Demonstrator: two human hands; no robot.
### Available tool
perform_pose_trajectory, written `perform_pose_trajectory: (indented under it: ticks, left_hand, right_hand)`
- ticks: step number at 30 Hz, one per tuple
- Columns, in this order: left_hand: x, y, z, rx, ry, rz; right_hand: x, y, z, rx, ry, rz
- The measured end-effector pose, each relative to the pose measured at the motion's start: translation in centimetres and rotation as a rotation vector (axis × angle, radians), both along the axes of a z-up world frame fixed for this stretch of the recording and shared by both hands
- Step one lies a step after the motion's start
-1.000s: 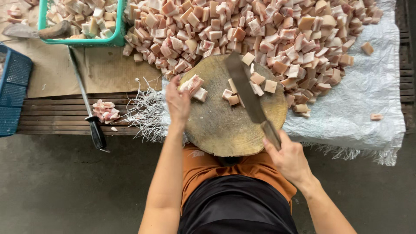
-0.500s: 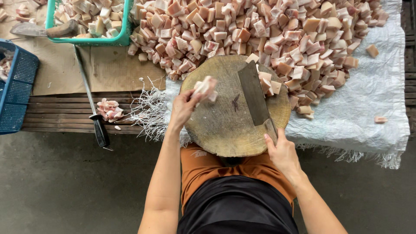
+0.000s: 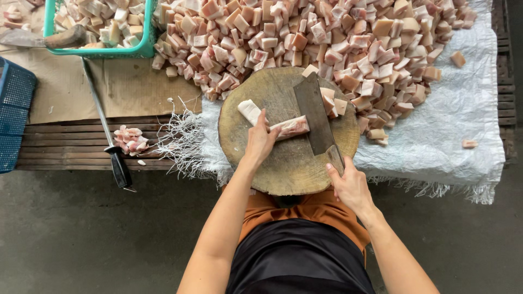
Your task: The person uses a large cleaver to slice a slab of pork belly into strips and then into small cubes on a round wooden cutting board. The cut pieces are added to a large pile of previously diced meat on a white cloth next to the board.
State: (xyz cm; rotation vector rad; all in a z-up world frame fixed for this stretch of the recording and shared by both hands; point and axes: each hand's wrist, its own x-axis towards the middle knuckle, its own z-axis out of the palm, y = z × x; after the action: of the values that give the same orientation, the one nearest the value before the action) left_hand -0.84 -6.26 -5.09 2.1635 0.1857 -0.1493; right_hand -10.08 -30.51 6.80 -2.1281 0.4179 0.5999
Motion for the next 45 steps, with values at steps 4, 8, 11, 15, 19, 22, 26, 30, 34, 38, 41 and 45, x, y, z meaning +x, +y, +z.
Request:
perform_pose_trajectory:
  ticks: [4, 8, 11, 15, 19, 22, 26, 30, 34, 38, 41, 45]
  left_hand:
    - [-0.4, 0.7, 0.4, 0.027, 0.010, 0.092]
    - [-1.0, 1.0, 1.5, -0.053, 0.096, 0.114]
    - [-1.3, 1.0, 1.4, -0.046, -0.080, 0.057]
    - [-1.4, 1.2, 0.9, -0.060, -0.052, 0.084]
    - [-1.0, 1.5, 0.6, -0.024, -0.056, 0.088]
    - [-2.2, 1.8, 0.3, -0.054, -0.018, 0.100]
    - [-1.2, 0.8, 0.3, -0.100, -0.033, 0.105]
    - [-0.7, -0.4, 0.5, -0.119, -0.058, 0.089]
    - [-0.5, -0.2, 0.5, -0.102, -0.054, 0.101]
    - [-0.3, 0.4, 0.0, -0.064, -0.068, 0.091]
    - [-0.7, -0.1, -0.2, -0.167, 0.016, 0.124]
    - [-0.8, -0.8, -0.7, -0.181, -0.032, 0.127]
  right_hand:
    - [-0.4, 0.7, 0.5, -0.062, -0.076, 0.015]
    - [-0.5, 1.2, 2.4, -0.073, -0.420, 0.088]
    - [-0.5, 1.6, 3.2, -0.032, -0.575, 0.093]
    - [-0.1, 3.3, 0.0, -0.054, -0.423, 0.159]
    - [0.2, 3.5, -3.2, -0.297, -0.426, 0.309]
    - [1.0, 1.7, -1.3, -0.152, -0.223, 0.227]
    - [1.0, 1.9, 3.8, -0.079, -0.382, 0.132]
    - [0.4, 2.3, 3.2, -0.026, -0.503, 0.054]
    - [0.3, 3.6, -2.7, -0.242, -0.336, 0.308]
    - [-1.5, 2.2, -2.6, -0.227, -0.260, 0.264]
    - [0.6, 1.4, 0.8, -0.132, -0.238, 0.166]
    - [-0.3, 1.8, 4.9, -0.052, -0.445, 0.086]
